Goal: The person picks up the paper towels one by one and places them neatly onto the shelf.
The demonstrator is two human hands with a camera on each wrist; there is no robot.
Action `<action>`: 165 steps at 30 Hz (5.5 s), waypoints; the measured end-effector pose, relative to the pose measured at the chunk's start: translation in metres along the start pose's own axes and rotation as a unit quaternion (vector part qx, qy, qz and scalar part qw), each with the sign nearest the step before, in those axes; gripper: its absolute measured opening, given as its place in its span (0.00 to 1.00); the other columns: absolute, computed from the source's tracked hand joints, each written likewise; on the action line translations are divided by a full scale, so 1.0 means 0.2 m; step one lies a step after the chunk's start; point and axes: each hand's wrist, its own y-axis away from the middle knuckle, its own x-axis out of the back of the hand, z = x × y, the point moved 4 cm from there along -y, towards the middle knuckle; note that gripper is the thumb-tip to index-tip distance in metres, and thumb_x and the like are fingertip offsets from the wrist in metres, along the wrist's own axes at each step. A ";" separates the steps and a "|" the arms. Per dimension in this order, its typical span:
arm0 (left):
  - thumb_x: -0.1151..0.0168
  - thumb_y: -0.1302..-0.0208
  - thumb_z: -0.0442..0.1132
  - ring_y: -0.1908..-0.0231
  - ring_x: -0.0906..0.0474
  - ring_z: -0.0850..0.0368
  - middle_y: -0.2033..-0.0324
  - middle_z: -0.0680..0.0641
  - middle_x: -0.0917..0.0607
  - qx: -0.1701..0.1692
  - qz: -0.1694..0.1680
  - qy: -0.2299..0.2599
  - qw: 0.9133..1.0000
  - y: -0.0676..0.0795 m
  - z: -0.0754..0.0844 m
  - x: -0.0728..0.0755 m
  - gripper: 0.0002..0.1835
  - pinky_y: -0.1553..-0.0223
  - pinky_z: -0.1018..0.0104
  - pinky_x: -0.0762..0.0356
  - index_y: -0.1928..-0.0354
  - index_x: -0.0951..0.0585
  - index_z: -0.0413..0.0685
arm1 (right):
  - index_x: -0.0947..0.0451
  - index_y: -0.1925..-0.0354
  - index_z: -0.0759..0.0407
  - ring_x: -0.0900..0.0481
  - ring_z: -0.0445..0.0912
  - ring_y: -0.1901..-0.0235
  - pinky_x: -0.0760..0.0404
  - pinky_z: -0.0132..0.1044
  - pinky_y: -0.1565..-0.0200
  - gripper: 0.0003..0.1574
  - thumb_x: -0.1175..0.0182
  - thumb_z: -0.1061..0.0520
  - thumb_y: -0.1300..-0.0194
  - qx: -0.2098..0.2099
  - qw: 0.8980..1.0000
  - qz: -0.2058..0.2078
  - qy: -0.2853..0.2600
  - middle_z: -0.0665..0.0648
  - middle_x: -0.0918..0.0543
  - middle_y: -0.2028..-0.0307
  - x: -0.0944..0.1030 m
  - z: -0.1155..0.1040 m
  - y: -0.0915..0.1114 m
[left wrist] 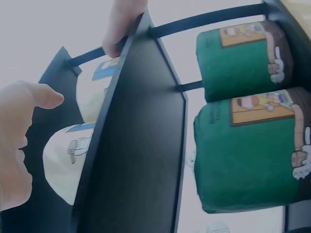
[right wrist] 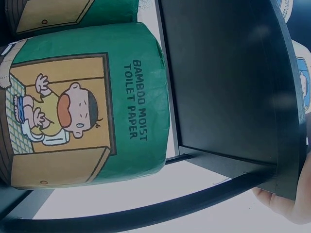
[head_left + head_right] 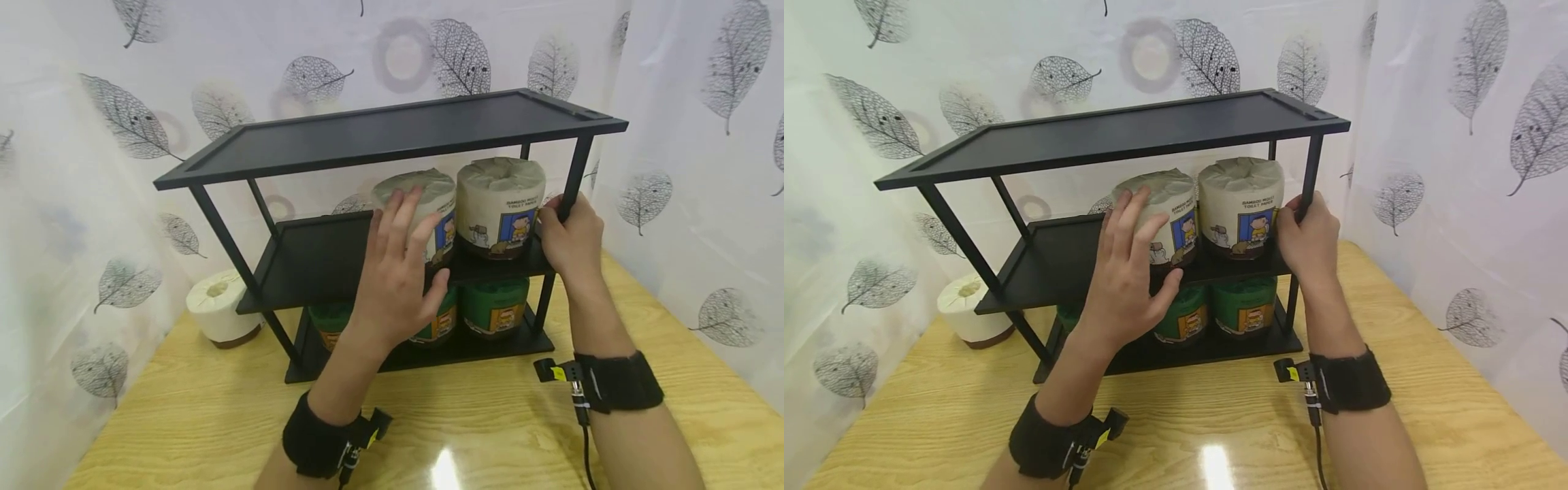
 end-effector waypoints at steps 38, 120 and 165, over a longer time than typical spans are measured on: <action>0.40 0.44 0.51 0.31 0.62 0.47 0.31 0.43 0.50 0.012 -0.084 -0.029 0.996 0.03 -0.06 -0.10 0.36 0.34 0.45 0.53 0.35 0.37 0.48 | 0.28 0.66 0.59 0.29 0.53 0.68 0.38 0.43 0.72 0.13 0.55 0.52 0.38 0.001 1.000 -0.004 0.002 0.60 0.26 0.74 0.00 0.01 0.00; 0.38 0.47 0.45 0.31 0.62 0.46 0.32 0.42 0.48 0.026 -0.051 0.076 0.995 0.05 -0.16 -0.12 0.44 0.33 0.54 0.52 0.31 0.48 0.46 | 0.28 0.65 0.59 0.30 0.53 0.67 0.37 0.43 0.72 0.14 0.55 0.51 0.37 -0.003 1.000 -0.009 0.006 0.60 0.27 0.74 0.00 0.01 0.00; 0.43 0.48 0.33 0.58 0.23 0.49 0.61 0.40 0.18 -0.007 0.263 0.092 0.960 -0.05 0.08 0.56 0.15 0.59 0.56 0.23 0.57 0.21 0.35 | 0.28 0.64 0.60 0.31 0.54 0.68 0.38 0.44 0.72 0.16 0.57 0.51 0.36 0.000 1.000 -0.010 0.004 0.61 0.27 0.73 0.00 0.01 0.00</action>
